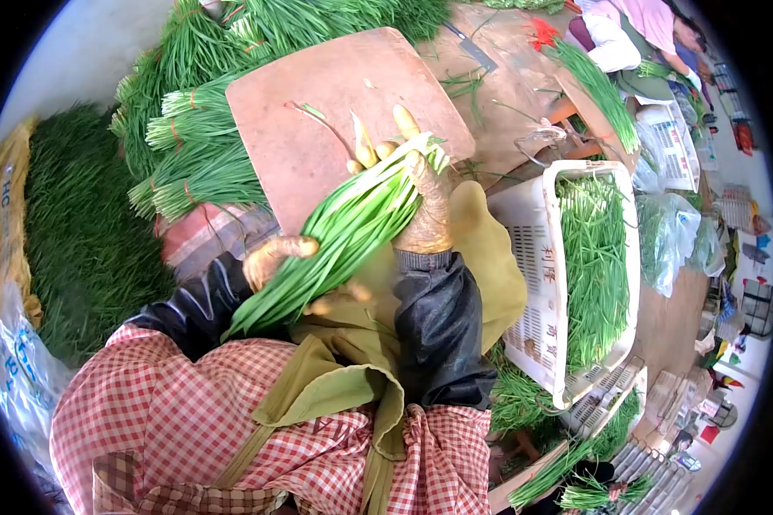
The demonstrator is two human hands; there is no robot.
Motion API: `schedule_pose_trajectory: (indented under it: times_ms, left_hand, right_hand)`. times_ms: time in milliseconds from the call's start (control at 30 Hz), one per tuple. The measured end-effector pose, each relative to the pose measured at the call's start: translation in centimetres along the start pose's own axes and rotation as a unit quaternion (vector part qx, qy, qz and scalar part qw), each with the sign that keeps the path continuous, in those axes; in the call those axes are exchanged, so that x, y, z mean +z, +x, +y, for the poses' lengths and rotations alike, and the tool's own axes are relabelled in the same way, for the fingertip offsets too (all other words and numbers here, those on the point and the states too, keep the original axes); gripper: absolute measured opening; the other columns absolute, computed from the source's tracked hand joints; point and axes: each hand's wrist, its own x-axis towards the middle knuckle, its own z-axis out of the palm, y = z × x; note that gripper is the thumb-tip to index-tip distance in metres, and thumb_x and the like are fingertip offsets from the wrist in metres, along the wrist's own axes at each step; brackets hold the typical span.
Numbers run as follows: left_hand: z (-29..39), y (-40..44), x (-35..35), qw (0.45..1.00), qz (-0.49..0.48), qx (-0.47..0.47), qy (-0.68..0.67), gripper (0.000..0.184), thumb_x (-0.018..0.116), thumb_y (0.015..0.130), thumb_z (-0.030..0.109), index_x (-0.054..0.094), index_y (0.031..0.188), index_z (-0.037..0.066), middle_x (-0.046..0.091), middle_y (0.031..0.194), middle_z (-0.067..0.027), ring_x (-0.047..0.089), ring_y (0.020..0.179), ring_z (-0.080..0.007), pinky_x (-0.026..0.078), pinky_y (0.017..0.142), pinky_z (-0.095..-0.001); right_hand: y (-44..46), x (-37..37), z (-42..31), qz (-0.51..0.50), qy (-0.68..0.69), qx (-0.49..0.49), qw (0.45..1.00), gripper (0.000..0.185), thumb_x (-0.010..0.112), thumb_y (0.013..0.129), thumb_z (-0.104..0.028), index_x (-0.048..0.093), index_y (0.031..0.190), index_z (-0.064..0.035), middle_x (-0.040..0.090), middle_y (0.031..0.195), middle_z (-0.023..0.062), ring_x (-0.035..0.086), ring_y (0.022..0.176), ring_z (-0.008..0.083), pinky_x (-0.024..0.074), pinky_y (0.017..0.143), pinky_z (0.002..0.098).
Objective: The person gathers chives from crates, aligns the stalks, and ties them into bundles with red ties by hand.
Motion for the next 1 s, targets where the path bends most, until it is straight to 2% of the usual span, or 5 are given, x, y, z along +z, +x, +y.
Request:
schedule_pose_trajectory:
  times_ms: [400, 533, 700, 833, 1000]
  left_hand:
    - [-2.2, -0.6, 3.0, 0.883, 0.263, 0.105, 0.374, 0.051, 0.071, 0.084, 0.009, 0.05, 0.131, 0.006, 0.064, 0.106, -0.0097, 0.062, 0.093, -0.0177, 0.052, 0.082, -0.0313]
    - [-0.9, -0.8, 1.2, 0.853, 0.299, 0.085, 0.419, 0.049, 0.071, 0.082, 0.006, 0.051, 0.127, 0.005, 0.063, 0.089, -0.0068, 0.063, 0.073, -0.0155, 0.054, 0.065, -0.0286]
    - [5.8, -5.1, 3.9, 0.806, 0.325, 0.161, 0.468, 0.057, 0.071, 0.076, -0.001, 0.049, 0.128, 0.006, 0.059, 0.082, -0.0032, 0.058, 0.064, -0.013, 0.049, 0.052, -0.0231]
    - [11.3, -8.4, 3.8, 0.762, 0.437, 0.316, 0.357, 0.062, 0.073, 0.075, 0.001, 0.047, 0.13, 0.009, 0.06, 0.083, -0.0017, 0.058, 0.064, -0.0103, 0.048, 0.051, -0.02]
    - [13.7, -11.8, 5.7, 0.648, 0.487, 0.307, 0.499, 0.033, 0.074, 0.075, 0.015, 0.062, 0.104, 0.003, 0.064, 0.079, -0.0026, 0.06, 0.065, -0.0094, 0.049, 0.054, -0.0209]
  right_hand:
    - [2.5, -0.4, -3.3, 0.173, -0.256, 0.029, 0.951, 0.053, 0.06, 0.09, -0.044, 0.055, 0.119, 0.0007, 0.061, 0.107, 0.0114, 0.058, 0.099, 0.0205, 0.0493, 0.086, 0.0367]
    - [1.3, 3.2, -8.5, -0.026, -0.721, -0.19, 0.666, 0.057, 0.051, 0.093, -0.049, 0.058, 0.119, 0.0008, 0.059, 0.12, 0.0197, 0.055, 0.11, 0.0276, 0.0416, 0.095, 0.0398]
    - [-0.8, -6.7, -13.1, 0.132, -0.909, 0.369, 0.143, 0.068, 0.037, 0.092, -0.062, 0.059, 0.124, -0.0064, 0.058, 0.124, 0.0218, 0.053, 0.117, 0.0367, 0.0352, 0.103, 0.0442]
    - [-2.8, -10.3, -14.9, 0.156, -0.843, 0.125, 0.5, 0.049, 0.053, 0.09, -0.045, 0.059, 0.123, -0.01, 0.061, 0.118, 0.0203, 0.057, 0.11, 0.0356, 0.0444, 0.094, 0.0416]
    - [0.9, -6.4, -4.9, 0.143, -0.855, 0.183, 0.465, 0.04, 0.055, 0.089, -0.046, 0.066, 0.104, -0.0107, 0.066, 0.103, 0.0193, 0.063, 0.098, 0.036, 0.0484, 0.086, 0.0445]
